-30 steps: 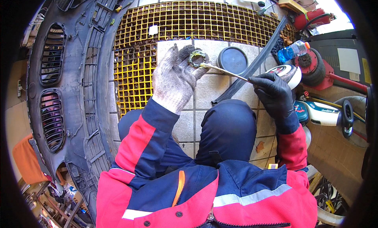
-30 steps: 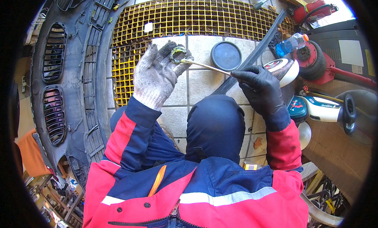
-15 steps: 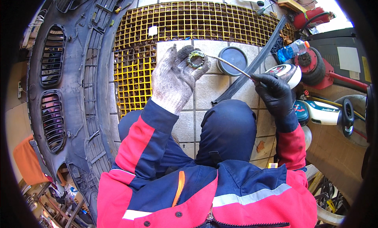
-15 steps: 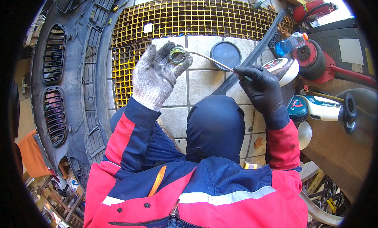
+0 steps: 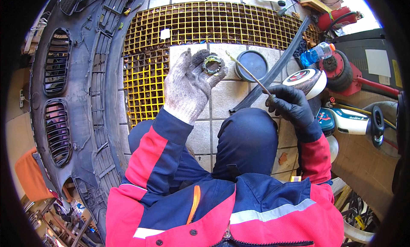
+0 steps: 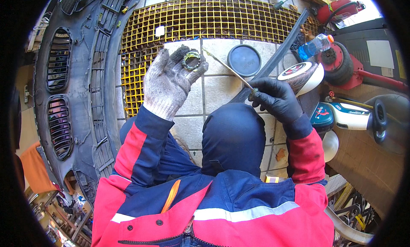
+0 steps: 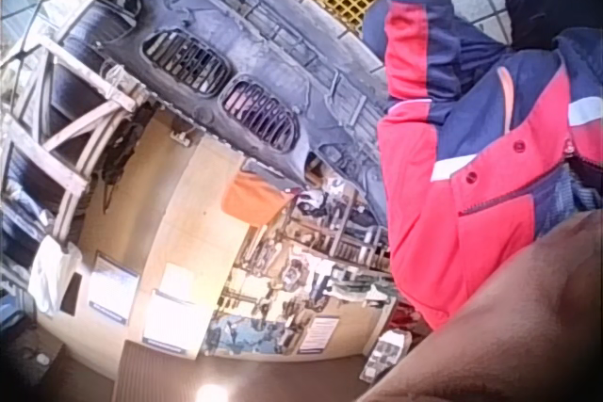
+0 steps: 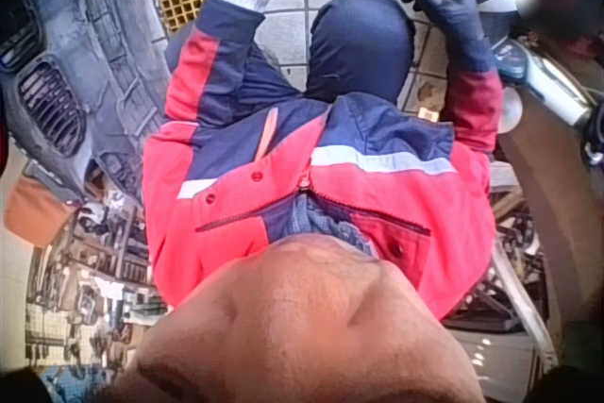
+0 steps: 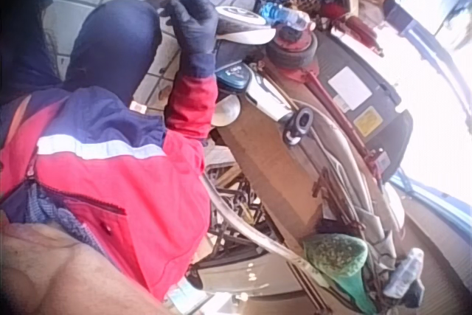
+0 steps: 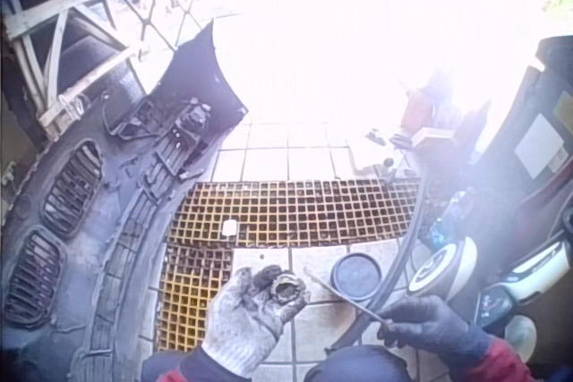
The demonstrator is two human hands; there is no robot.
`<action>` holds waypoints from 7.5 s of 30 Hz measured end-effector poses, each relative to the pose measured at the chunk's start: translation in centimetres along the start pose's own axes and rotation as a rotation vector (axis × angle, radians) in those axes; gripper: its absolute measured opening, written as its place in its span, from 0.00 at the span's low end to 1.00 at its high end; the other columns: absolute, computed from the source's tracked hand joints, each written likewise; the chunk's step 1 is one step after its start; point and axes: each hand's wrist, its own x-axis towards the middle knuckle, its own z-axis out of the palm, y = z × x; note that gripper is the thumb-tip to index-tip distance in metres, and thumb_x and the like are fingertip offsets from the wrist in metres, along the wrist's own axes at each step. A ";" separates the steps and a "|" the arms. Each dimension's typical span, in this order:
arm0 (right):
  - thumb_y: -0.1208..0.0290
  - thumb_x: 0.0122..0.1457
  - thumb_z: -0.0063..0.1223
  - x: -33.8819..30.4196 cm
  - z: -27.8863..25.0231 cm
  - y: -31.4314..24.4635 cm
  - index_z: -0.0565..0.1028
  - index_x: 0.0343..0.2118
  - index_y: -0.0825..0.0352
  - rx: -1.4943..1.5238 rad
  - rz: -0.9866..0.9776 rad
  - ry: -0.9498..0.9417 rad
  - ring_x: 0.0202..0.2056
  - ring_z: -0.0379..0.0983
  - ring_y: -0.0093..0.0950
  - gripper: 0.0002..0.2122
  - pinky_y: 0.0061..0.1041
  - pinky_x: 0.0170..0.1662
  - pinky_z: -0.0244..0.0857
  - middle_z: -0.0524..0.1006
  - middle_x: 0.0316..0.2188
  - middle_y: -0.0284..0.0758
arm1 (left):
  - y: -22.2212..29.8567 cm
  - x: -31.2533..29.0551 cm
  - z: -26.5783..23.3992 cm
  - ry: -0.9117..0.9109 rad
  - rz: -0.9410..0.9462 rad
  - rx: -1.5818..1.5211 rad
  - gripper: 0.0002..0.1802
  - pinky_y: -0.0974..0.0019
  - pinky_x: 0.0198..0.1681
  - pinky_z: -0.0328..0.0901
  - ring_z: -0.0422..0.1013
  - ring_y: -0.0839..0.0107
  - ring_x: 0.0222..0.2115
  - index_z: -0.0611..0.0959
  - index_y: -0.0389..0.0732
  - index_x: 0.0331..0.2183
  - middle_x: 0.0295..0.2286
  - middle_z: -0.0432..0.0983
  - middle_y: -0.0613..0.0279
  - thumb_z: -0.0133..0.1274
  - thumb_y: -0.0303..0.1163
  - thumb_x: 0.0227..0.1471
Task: The person sits on the floor and uses a thin metal rod to scrape and clean a small circular mechanical part. They then stand, walk to a vacuum cleaner, and use the vacuum hose to blow air into the part to remove debris.
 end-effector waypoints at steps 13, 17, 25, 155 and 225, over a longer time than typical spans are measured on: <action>0.82 0.69 0.63 0.2 1.0 0.8 0.83 0.59 0.68 -0.358 -0.236 0.105 0.48 0.81 0.22 0.17 0.26 0.55 0.76 0.86 0.46 0.33 | -0.3 -0.3 0.2 0.000 0.029 0.032 0.25 0.36 0.58 0.74 0.79 0.48 0.50 0.79 0.32 0.53 0.47 0.81 0.43 0.46 0.48 0.77; 0.80 0.68 0.66 0.4 1.1 0.6 0.85 0.56 0.68 -0.386 -0.273 0.149 0.48 0.83 0.25 0.14 0.28 0.55 0.77 0.87 0.48 0.37 | -0.5 0.0 -0.4 -0.003 0.031 0.043 0.28 0.32 0.63 0.73 0.79 0.44 0.54 0.80 0.31 0.54 0.50 0.81 0.41 0.46 0.49 0.78; 0.81 0.67 0.66 0.7 1.1 0.4 0.85 0.56 0.67 -0.566 -0.358 0.201 0.48 0.83 0.24 0.15 0.28 0.54 0.77 0.87 0.46 0.37 | -0.3 0.0 -0.6 -0.040 -0.019 0.011 0.28 0.31 0.63 0.73 0.78 0.42 0.54 0.80 0.31 0.53 0.49 0.80 0.40 0.45 0.50 0.78; 0.69 0.64 0.75 15.8 15.0 -4.9 0.85 0.44 0.72 -0.122 -0.100 0.009 0.29 0.77 0.18 0.13 0.20 0.34 0.73 0.83 0.30 0.31 | 5.1 -2.7 -2.3 0.038 0.170 0.258 0.31 0.44 0.61 0.78 0.80 0.50 0.56 0.69 0.30 0.67 0.58 0.77 0.40 0.51 0.16 0.64; 0.77 0.53 0.73 14.1 13.5 -4.7 0.87 0.43 0.59 -0.850 -1.310 0.221 0.28 0.84 0.31 0.14 0.29 0.28 0.76 0.85 0.35 0.32 | 6.9 -5.4 0.7 0.050 0.133 0.476 0.24 0.61 0.39 0.84 0.87 0.59 0.37 0.77 0.29 0.61 0.45 0.86 0.47 0.60 0.24 0.66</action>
